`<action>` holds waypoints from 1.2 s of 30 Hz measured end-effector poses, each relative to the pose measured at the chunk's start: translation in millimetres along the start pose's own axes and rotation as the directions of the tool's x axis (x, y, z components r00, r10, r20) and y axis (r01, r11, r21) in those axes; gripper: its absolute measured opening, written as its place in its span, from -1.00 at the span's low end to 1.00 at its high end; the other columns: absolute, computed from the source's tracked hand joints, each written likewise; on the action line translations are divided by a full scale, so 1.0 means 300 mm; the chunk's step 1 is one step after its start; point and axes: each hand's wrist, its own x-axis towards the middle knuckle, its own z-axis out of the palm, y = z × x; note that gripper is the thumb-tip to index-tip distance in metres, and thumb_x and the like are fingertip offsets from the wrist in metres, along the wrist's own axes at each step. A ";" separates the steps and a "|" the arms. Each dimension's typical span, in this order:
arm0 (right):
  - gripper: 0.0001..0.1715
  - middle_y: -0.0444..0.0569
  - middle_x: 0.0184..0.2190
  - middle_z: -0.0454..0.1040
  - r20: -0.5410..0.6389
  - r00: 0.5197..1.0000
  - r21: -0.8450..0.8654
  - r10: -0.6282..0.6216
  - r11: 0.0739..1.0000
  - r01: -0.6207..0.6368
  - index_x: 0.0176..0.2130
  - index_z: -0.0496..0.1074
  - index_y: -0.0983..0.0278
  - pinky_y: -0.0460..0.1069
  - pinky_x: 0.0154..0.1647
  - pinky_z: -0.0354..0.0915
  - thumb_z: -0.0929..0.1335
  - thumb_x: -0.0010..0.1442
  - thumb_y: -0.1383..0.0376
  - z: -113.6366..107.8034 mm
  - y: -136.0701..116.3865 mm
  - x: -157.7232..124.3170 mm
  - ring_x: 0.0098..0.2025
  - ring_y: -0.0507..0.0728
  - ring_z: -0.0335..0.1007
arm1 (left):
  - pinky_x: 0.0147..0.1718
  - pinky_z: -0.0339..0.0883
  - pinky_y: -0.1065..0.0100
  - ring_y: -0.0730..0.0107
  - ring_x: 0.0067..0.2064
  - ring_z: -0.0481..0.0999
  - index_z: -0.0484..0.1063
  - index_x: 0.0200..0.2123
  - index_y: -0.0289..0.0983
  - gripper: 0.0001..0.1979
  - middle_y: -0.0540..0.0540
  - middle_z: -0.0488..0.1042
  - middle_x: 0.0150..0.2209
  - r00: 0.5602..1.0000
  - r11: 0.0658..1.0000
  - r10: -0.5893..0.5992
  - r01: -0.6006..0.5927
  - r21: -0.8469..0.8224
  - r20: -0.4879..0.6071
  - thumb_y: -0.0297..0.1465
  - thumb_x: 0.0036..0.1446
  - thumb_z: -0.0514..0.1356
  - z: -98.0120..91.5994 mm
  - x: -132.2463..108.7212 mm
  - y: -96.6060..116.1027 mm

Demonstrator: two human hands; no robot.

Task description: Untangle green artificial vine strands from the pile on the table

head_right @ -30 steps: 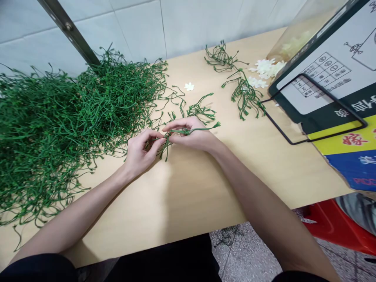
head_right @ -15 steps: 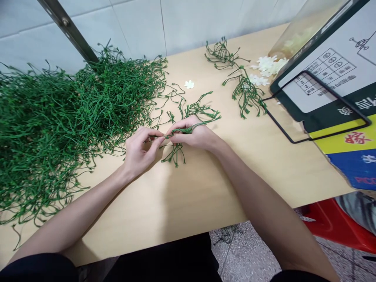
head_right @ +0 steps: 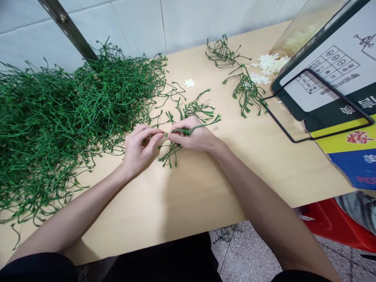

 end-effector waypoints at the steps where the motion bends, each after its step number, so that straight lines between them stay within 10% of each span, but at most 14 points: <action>1: -0.65 -0.19 -0.67 0.12 -0.006 1.000 -0.018 -0.010 1.000 0.009 -0.59 0.35 0.32 -0.08 -0.57 -0.03 0.35 0.11 0.17 -0.001 0.000 0.000 -0.57 -0.05 -0.01 | -0.31 0.31 0.31 0.36 -0.32 0.42 0.53 -0.36 -0.25 -0.88 -0.05 0.52 -0.41 1.000 1.000 -0.005 0.005 0.005 0.002 -0.42 0.23 0.21 0.000 0.000 0.001; 15: -0.54 -0.21 -0.68 -0.12 -0.131 0.986 -0.310 -0.099 0.949 0.054 -0.65 -0.05 0.23 -0.06 -0.55 -0.09 0.27 0.12 0.21 0.033 0.012 0.012 -0.58 -0.03 -0.20 | -0.37 0.26 0.34 0.37 -0.41 0.34 0.40 -0.47 -0.25 -0.74 0.01 0.45 -0.53 0.992 1.000 -0.018 0.016 0.016 0.128 -0.43 0.29 0.10 0.002 0.005 -0.004; 26: -0.59 -0.21 -0.70 -0.09 -0.241 0.965 -0.360 -0.108 0.933 0.015 -0.66 -0.04 0.22 -0.03 -0.51 -0.09 0.28 0.04 0.29 0.080 0.019 0.024 -0.59 -0.02 -0.19 | -0.37 0.28 0.33 0.39 -0.44 0.32 0.42 -0.48 -0.26 -0.76 0.00 0.43 -0.56 0.996 0.993 0.090 -0.091 0.077 0.020 -0.48 0.27 0.12 0.010 0.002 0.000; 31: -0.60 -0.20 -0.70 -0.07 -0.462 0.887 -0.298 -0.015 0.944 -0.140 -0.67 -0.01 0.22 -0.02 -0.51 -0.08 0.29 0.03 0.34 0.048 0.049 0.031 -0.59 -0.01 -0.12 | -0.38 0.26 0.33 0.40 -0.45 0.29 0.47 -0.39 -0.29 -0.80 -0.04 0.45 -0.53 0.976 0.974 0.217 -0.216 0.072 -0.013 -0.45 0.28 0.12 -0.001 -0.022 0.026; 36: -0.55 -0.22 -0.68 -0.05 -0.369 0.928 -0.197 0.044 0.973 -0.124 -0.65 0.01 0.23 -0.04 -0.51 -0.10 0.31 0.12 0.24 0.041 0.031 0.020 -0.58 -0.03 -0.11 | -0.18 0.30 0.24 0.33 -0.28 0.39 0.54 -0.20 -0.26 -0.75 -0.09 0.53 -0.35 0.986 0.986 -0.078 0.099 0.136 -0.149 -0.36 0.34 0.06 0.002 -0.012 -0.008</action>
